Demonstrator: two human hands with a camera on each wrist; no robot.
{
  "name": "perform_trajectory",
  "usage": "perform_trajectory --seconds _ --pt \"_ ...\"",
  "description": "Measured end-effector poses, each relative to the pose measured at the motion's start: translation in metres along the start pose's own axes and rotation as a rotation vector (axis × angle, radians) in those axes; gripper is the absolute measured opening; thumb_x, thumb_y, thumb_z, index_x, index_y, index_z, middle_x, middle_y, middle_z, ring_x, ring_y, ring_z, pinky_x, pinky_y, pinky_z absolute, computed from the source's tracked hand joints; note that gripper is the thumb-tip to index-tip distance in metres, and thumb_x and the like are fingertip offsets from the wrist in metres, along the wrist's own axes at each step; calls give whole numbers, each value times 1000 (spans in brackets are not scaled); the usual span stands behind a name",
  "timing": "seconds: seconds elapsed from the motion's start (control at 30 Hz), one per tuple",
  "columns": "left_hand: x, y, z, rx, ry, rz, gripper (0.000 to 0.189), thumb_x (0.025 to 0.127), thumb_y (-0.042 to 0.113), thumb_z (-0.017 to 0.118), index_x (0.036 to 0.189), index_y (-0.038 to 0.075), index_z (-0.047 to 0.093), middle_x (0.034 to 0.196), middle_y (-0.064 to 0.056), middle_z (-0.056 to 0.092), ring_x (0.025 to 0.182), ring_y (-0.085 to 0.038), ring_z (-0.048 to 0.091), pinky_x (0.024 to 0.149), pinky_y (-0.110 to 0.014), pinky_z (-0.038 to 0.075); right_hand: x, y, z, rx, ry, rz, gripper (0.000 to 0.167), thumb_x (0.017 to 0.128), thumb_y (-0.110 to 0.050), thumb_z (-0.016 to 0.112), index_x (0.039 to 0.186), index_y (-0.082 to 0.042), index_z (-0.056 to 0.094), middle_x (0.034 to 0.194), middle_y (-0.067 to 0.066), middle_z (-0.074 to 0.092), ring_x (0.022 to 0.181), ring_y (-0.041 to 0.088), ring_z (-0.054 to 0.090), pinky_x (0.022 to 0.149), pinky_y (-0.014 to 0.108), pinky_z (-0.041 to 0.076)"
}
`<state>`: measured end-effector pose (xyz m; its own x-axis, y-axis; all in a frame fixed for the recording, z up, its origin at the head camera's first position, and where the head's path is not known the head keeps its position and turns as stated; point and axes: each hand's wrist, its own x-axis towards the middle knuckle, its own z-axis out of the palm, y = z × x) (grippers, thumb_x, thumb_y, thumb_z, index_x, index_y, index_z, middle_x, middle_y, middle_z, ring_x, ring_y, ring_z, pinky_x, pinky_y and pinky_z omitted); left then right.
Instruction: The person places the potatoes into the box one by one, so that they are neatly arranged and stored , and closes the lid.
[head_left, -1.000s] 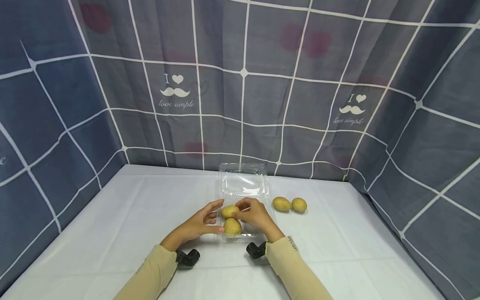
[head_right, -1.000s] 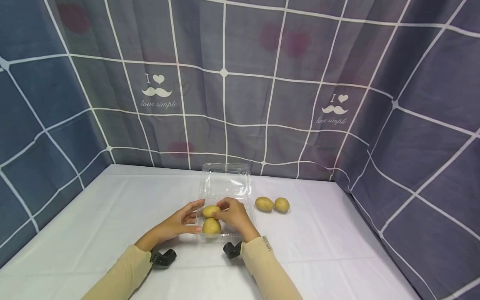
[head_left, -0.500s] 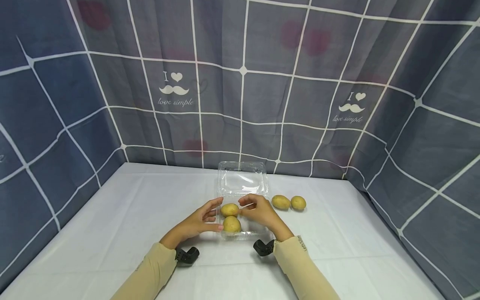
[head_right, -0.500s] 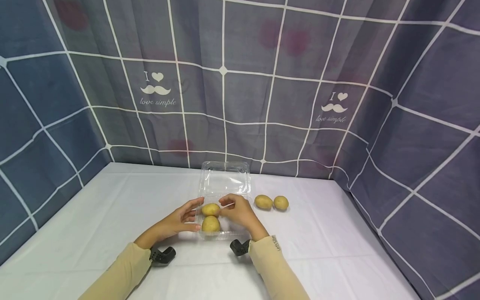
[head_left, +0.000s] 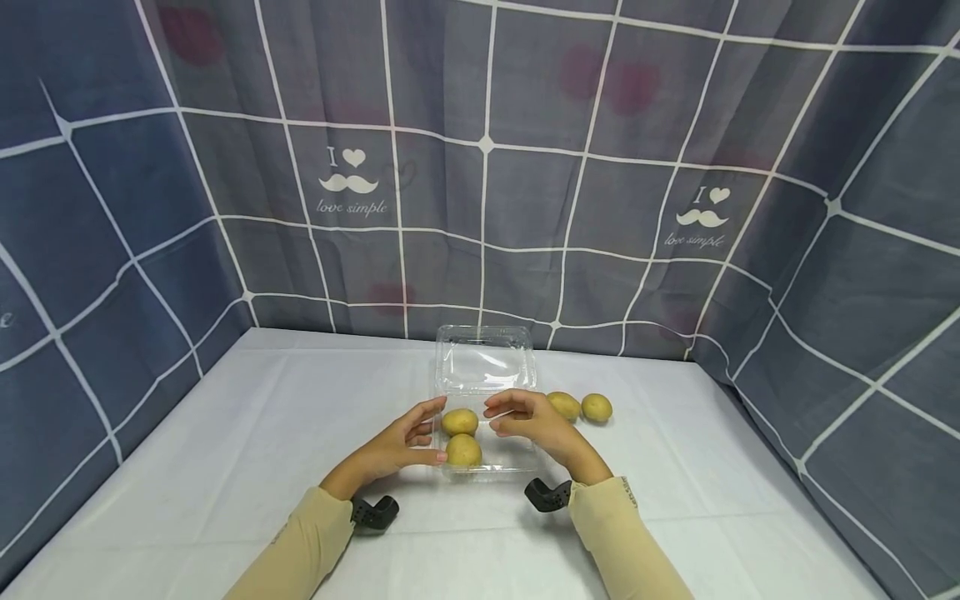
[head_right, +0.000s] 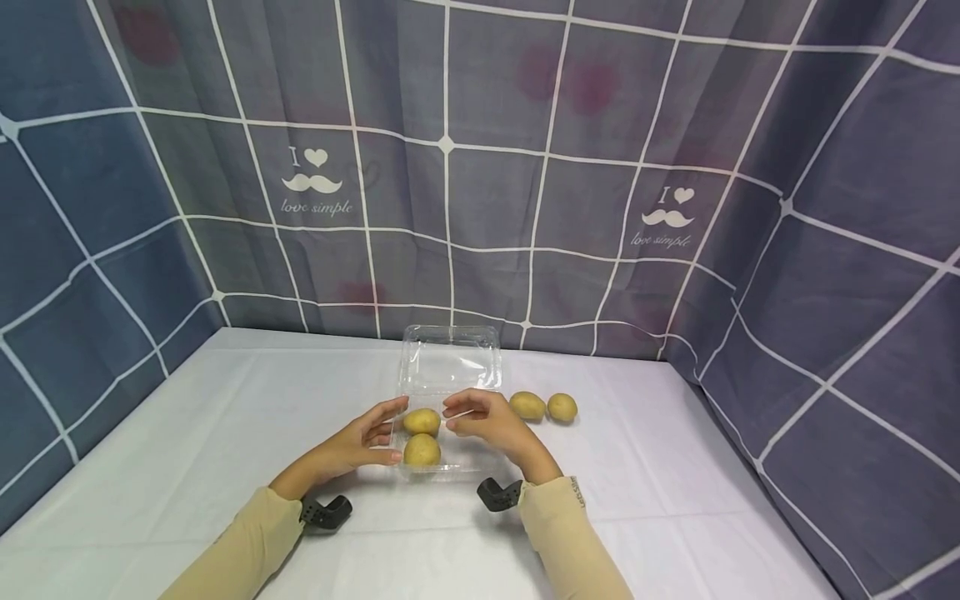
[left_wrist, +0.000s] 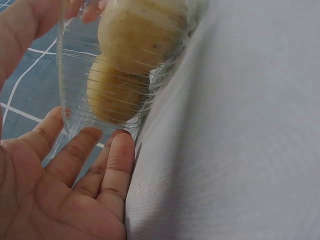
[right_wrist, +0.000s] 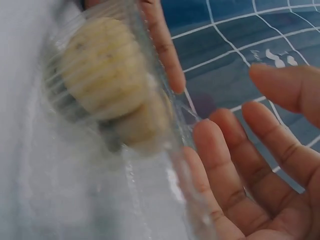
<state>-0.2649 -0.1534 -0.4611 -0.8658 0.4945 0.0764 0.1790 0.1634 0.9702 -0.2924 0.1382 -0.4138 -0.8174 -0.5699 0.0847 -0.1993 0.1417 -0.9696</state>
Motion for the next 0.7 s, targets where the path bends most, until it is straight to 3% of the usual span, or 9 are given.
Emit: perform_trajectory --seconds 0.2,0.43,0.7 --pt "0 1 0 -5 2 -4 101 94 15 86 169 -3 21 175 -31 20 155 -55 31 124 -63 35 -6 -4 -12 46 -29 19 50 102 -3 68 142 22 52 131 27 70 109 16 71 95 31 61" --pt "0 0 2 4 2 -6 100 95 14 86 170 -2 21 175 -30 20 155 -54 31 124 -63 36 -12 -6 -25 104 5 21 46 101 1 67 140 22 53 129 24 71 109 19 73 94 30 62" --pt "-1 1 1 7 5 -2 100 95 13 85 170 -3 21 175 -31 19 155 -54 32 124 -62 36 -13 -6 -33 147 28 4 48 101 3 67 140 24 49 120 7 74 106 13 72 93 29 62"
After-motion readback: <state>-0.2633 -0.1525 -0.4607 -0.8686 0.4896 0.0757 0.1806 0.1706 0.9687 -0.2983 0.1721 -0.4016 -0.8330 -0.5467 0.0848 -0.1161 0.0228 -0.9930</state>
